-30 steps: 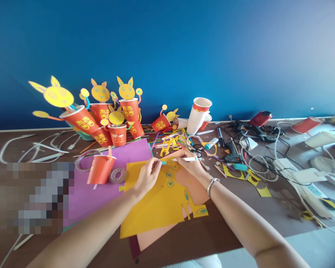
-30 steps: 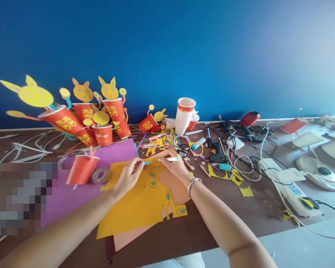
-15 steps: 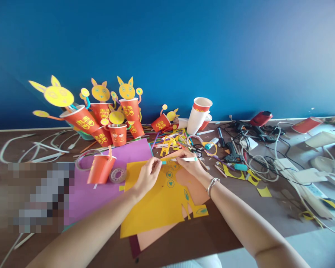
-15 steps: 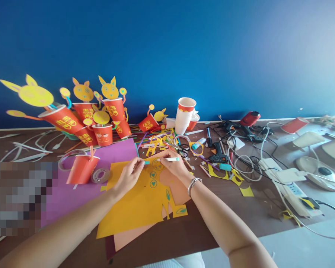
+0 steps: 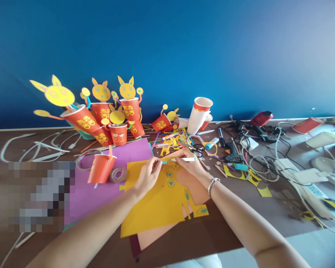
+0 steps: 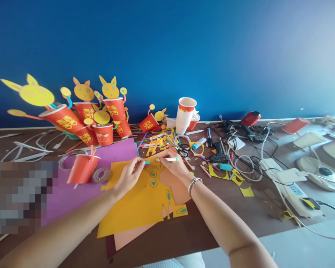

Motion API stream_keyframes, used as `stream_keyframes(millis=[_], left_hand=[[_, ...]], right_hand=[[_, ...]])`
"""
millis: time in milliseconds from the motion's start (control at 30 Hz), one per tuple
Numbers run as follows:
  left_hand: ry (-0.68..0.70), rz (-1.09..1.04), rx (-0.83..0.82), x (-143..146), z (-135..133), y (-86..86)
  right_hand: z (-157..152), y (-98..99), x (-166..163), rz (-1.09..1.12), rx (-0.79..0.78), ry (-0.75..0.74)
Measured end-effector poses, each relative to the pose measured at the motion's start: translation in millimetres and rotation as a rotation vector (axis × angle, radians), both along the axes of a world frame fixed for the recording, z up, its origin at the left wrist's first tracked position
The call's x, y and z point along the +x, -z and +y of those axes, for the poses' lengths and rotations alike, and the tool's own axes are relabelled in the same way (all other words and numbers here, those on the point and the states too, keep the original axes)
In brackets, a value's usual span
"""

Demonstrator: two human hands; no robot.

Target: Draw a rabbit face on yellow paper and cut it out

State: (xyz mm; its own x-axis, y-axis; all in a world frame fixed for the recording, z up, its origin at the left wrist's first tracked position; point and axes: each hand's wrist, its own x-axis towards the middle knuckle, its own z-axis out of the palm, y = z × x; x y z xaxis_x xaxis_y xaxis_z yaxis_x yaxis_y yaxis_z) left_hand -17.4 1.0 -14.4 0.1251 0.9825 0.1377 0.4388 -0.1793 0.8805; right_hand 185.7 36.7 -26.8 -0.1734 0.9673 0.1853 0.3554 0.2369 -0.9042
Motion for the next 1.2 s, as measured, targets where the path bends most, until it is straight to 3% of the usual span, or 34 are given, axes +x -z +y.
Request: stream_keyframes(millis=[300, 467, 600, 833, 1200], left_hand=[[0.002, 0.003, -0.012, -0.7, -0.5, 0.6], [0.012, -0.013, -0.022, -0.7, -0.5, 1.1], [0.011, -0.011, -0.018, -0.4, -0.2, 1.3], [-0.001, -0.02, -0.03, -1.1, 0.0, 4.3], [0.001, -0.013, -0.013, -0.3, 0.3, 1.8]], right_hand=[[-0.2, 1.0, -1.5, 0.059, -0.061, 0.031], [-0.6, -2.2, -2.1, -0.006, -0.043, -0.013], [-0.9, -5.5, -3.2, 0.062, -0.06, -0.032], [-4.9, -12.2, 0.3, 0.24, -0.146, 0.146], [-4.6, -13.0, 0.1, 0.044, -0.139, 0.27]])
